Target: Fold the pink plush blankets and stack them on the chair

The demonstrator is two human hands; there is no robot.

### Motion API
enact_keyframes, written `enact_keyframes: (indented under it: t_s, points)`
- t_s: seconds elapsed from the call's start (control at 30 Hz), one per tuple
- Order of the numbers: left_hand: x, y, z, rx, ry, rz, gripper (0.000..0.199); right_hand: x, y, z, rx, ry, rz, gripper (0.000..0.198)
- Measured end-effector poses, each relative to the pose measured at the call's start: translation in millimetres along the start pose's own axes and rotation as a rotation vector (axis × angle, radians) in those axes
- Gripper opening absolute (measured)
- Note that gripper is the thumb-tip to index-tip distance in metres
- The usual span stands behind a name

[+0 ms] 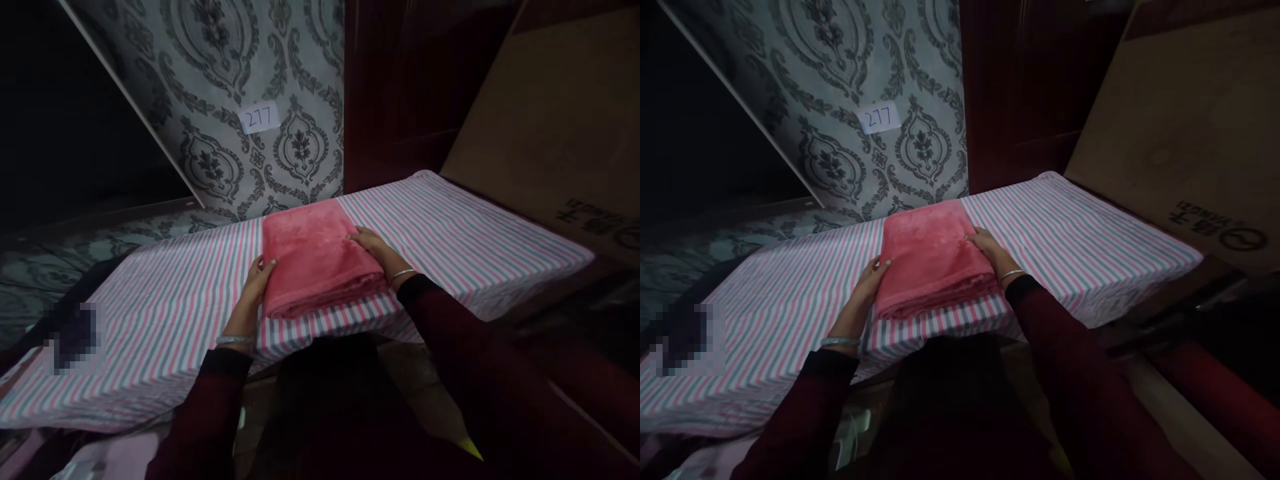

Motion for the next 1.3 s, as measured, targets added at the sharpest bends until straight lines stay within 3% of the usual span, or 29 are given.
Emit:
enact_keyframes:
  t_s: [0.13, 0.23, 0.33, 0.5, 0.6, 0.7, 0.87, 0.97, 1.1, 1.3]
  points:
    - [-5.5, 2.2, -7.1, -0.075, 0.039, -0.027, 0.044, -7.8, 9.2, 9.4, 0.042, -0.023, -0.052, 0.035]
    - [-13.1, 3.6, -13.9, -0.148, 0.070, -0.110, 0.039, -14.9, 8.7, 6.6, 0.104, -0.005, -0.228, 0.042]
    - [-23.5, 1.8, -19.2, -0.212, 0.065, -0.208, 0.040, -19.2, 5.4, 2.9, 0.109, 0.012, -0.355, 0.063]
    - [-31.3, 0.6, -23.8, -0.209, 0.027, -0.163, 0.065, -9.6, 13.6, -5.2, -0.095, 0.202, -0.198, 0.090]
    - [-30.8, 0.3, -26.1, -0.159, 0.067, -0.120, 0.078, -8.9, 20.2, 3.8, -0.265, 0.180, -0.122, 0.089]
    - [-33.3, -0.8, -24.4, -0.159, 0.068, -0.150, 0.070, -14.9, 24.7, 17.8, -0.335, 0.083, -0.084, 0.089]
    - [-50.6, -2.5, -16.9, -0.237, 0.111, -0.227, 0.042, -24.1, 40.1, 20.8, -0.411, 0.101, 0.069, 0.101]
    - [-64.2, -5.2, -13.7, -0.271, 0.165, -0.279, 0.034, -26.2, 50.5, 23.6, -0.369, 0.053, 0.100, 0.088]
    - [-77.8, -10.2, -19.3, -0.319, 0.202, -0.300, 0.039, -28.0, 55.8, 26.8, -0.328, 0.011, 0.104, 0.075]
    - [-84.4, -12.9, -30.0, -0.327, 0.263, -0.219, 0.025, -36.6, 46.3, 13.6, -0.126, -0.030, 0.056, 0.063]
Point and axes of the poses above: each hand's wrist, its own x-axis towards the middle knuckle, its own y-axis out of the back of the hand, z = x × y, the point moved 4 cm from there along x, towards the middle knuckle, and after that the axes turned 6 degrees about x, right-handed, at the moved point
